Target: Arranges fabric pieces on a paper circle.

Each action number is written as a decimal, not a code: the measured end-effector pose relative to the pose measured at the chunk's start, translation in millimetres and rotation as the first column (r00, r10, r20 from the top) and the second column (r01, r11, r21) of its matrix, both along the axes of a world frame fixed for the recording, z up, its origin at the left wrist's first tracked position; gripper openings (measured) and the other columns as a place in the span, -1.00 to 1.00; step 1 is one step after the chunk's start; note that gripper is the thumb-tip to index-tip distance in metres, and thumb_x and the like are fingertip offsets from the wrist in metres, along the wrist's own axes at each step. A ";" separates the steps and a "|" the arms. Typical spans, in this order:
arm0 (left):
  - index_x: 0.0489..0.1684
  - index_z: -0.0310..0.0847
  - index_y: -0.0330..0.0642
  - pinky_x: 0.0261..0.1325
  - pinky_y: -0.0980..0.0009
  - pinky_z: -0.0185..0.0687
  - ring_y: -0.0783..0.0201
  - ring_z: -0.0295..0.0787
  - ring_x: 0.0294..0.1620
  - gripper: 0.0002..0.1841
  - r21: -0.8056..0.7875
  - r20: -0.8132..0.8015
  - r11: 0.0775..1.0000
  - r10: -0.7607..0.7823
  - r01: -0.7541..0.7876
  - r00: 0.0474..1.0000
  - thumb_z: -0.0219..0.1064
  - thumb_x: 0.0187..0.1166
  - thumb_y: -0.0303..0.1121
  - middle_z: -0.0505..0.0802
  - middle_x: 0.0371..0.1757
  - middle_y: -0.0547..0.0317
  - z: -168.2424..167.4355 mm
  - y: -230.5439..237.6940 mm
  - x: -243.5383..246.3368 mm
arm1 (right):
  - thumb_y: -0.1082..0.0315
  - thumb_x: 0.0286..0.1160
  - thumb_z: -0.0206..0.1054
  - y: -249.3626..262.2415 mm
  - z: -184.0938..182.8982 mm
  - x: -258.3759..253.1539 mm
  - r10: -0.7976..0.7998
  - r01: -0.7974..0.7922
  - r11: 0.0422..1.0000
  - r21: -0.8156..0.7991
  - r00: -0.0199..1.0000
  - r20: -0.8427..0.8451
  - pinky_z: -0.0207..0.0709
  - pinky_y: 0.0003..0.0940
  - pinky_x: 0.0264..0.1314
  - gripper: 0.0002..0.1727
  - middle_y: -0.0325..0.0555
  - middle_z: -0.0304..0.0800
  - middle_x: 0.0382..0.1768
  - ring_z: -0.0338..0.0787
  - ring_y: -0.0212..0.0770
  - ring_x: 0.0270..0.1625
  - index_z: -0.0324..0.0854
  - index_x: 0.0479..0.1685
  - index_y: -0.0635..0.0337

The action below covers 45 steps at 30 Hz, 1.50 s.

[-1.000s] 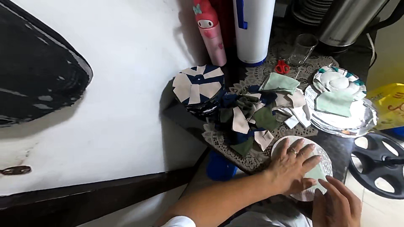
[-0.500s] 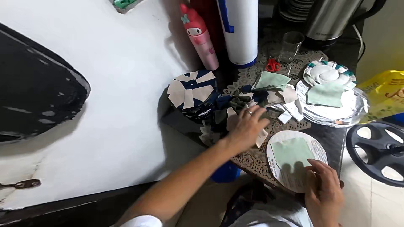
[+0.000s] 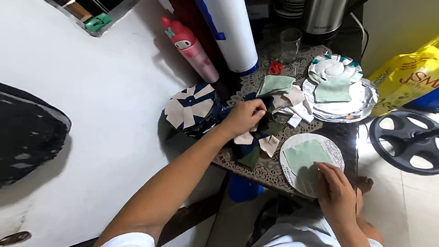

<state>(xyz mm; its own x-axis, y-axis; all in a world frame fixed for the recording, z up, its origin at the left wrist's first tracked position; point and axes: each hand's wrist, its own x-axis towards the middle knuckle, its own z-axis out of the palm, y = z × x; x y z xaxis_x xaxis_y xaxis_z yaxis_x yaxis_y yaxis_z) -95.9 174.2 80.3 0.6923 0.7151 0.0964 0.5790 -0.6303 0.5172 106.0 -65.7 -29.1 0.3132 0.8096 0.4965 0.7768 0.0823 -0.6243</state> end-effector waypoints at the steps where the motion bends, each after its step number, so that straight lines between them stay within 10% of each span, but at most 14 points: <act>1: 0.04 0.72 -0.34 0.13 0.08 0.69 0.17 0.81 -0.08 -0.78 -0.083 0.041 0.995 0.056 -0.053 0.998 0.20 0.76 -0.40 0.86 -0.12 -0.04 6.0 0.6 3.6 | 0.49 0.46 0.10 0.3 -1.2 0.3 0.011 -0.010 1.000 -0.005 1.000 0.016 0.68 -0.28 0.12 -0.63 0.10 0.87 -0.03 0.84 -0.03 0.02 0.84 0.01 0.25; 4: 0.02 0.61 -0.29 -0.22 0.45 0.59 0.45 0.64 -0.39 -0.87 -0.373 0.168 0.923 0.170 -0.097 0.971 0.18 0.79 -0.43 0.77 -0.34 0.16 18.8 -8.7 13.7 | 0.50 0.40 0.11 1.2 -2.7 0.1 0.022 -0.021 1.000 -0.015 0.999 0.035 0.67 -0.21 0.11 -0.63 0.07 0.88 -0.04 0.83 0.02 0.02 0.87 -0.05 0.21; 10: 0.11 0.57 -0.23 -0.11 0.46 0.79 0.44 0.81 -0.24 -0.85 -0.715 0.270 0.693 0.152 0.092 0.951 0.11 0.81 -0.49 0.83 -0.19 0.21 15.4 -38.3 23.7 | 0.53 0.38 0.16 1.5 -4.3 -0.5 0.020 -0.020 1.000 0.002 0.999 0.041 0.68 -0.19 0.13 -0.65 0.10 0.87 -0.03 0.84 0.04 0.02 0.86 -0.03 0.22; 14: 0.13 0.69 -0.23 0.02 0.48 0.81 0.46 0.85 -0.11 -0.78 -0.801 0.309 0.558 0.075 0.217 0.948 0.13 0.75 -0.53 0.89 -0.07 0.26 6.3 -63.7 32.8 | 0.31 0.74 0.04 -1.9 15.3 2.1 0.054 -0.041 0.997 0.073 0.980 -0.193 0.59 -0.21 0.37 -0.59 0.16 0.84 0.18 0.79 -0.05 0.27 0.76 0.19 0.35; 16: 0.12 0.72 -0.23 0.07 0.52 0.79 0.50 0.85 -0.06 -0.76 -0.826 0.349 0.487 0.049 0.282 0.936 0.12 0.74 -0.53 0.90 -0.03 0.31 2.5 -77.9 39.1 | 0.11 0.85 -0.03 -4.8 34.7 6.0 0.160 -0.151 0.987 0.062 0.823 -0.546 0.58 -0.37 0.41 -0.43 0.07 0.81 0.28 0.75 -0.26 0.36 0.64 0.36 0.45; 18: 0.12 0.74 -0.23 0.12 0.52 0.80 0.51 0.85 -0.02 -0.75 -0.835 0.387 0.441 0.043 0.330 0.921 0.11 0.75 -0.53 0.91 -0.03 0.34 -0.2 -89.2 46.2 | 0.09 0.75 0.10 -7.3 49.6 12.8 0.210 -0.310 0.948 0.066 0.459 -0.863 0.68 -0.42 0.23 -0.45 -0.12 0.82 0.20 0.80 -0.37 0.20 0.53 0.45 0.38; 22: 0.04 0.73 -0.21 0.05 0.53 0.81 0.52 0.86 -0.11 -0.80 -0.831 0.393 0.455 0.074 0.319 0.917 0.15 0.75 -0.52 0.90 -0.15 0.38 -7.8 -104.9 55.7 | 0.49 0.52 0.29 -13.4 58.9 20.6 0.039 -0.387 0.922 0.001 0.090 -0.995 0.67 -0.58 -0.31 -0.89 -0.27 0.81 -0.36 0.74 -0.47 -0.41 0.68 -0.10 0.20; 24: -0.01 0.68 -0.15 -0.01 0.55 0.79 0.55 0.84 -0.14 -0.84 -0.844 0.388 0.420 0.049 0.334 0.920 0.16 0.72 -0.52 0.88 -0.18 0.44 -13.9 -111.6 53.3 | 0.56 0.48 0.31 -18.5 57.8 23.0 0.039 -0.366 0.930 -0.024 0.164 -0.986 0.66 -0.61 -0.33 -0.89 -0.32 0.80 -0.43 0.73 -0.51 -0.45 0.69 -0.23 0.16; 29: 0.06 0.61 -0.02 -0.04 0.61 0.72 0.60 0.81 -0.13 -0.80 -0.871 0.456 0.124 -0.150 0.475 0.877 0.41 0.55 -0.34 0.87 -0.16 0.49 -25.2 -109.7 42.9 | 0.41 0.49 0.37 -26.0 81.6 40.6 0.246 -0.490 0.835 -0.252 0.740 -0.626 0.54 -0.77 -0.30 -0.93 -0.42 0.76 -0.39 0.66 -0.67 -0.38 0.74 -0.18 0.13; 33: -0.04 0.65 -0.14 -0.01 0.63 0.71 0.64 0.79 -0.12 -0.79 -0.857 0.382 0.247 -0.287 0.453 0.879 0.49 0.44 -0.39 0.86 -0.16 0.46 -9.5 -116.3 56.7 | 0.42 0.39 0.39 -21.0 110.6 40.7 0.431 -0.480 0.767 -0.426 0.877 -0.211 0.66 -0.40 -0.30 -0.93 -0.21 0.83 -0.36 0.77 -0.36 -0.37 0.79 -0.31 0.09; 39: -0.09 0.78 -0.25 -0.02 0.62 0.73 0.63 0.80 -0.17 -0.89 -0.797 0.351 0.480 -0.127 0.367 0.928 0.44 0.54 -0.47 0.89 -0.22 0.36 -15.4 -143.9 69.4 | 0.37 0.57 0.31 -18.8 94.2 40.7 0.278 -0.389 0.894 -0.224 0.872 -0.404 0.66 -0.62 -0.17 -0.86 -0.28 0.83 -0.29 0.77 -0.53 -0.27 0.77 -0.12 0.17; 45: -0.16 0.75 -0.25 -0.03 0.56 0.80 0.54 0.85 -0.22 -0.93 -0.815 0.406 0.531 0.239 0.232 0.882 0.33 0.63 -0.51 0.89 -0.29 0.34 -31.2 -166.6 69.5 | 0.25 0.71 0.21 -54.2 54.1 37.0 -0.002 -0.286 0.951 -0.121 0.384 -0.924 0.76 -0.52 -0.10 -0.68 -0.31 0.89 -0.09 0.85 -0.45 -0.15 0.72 0.19 0.22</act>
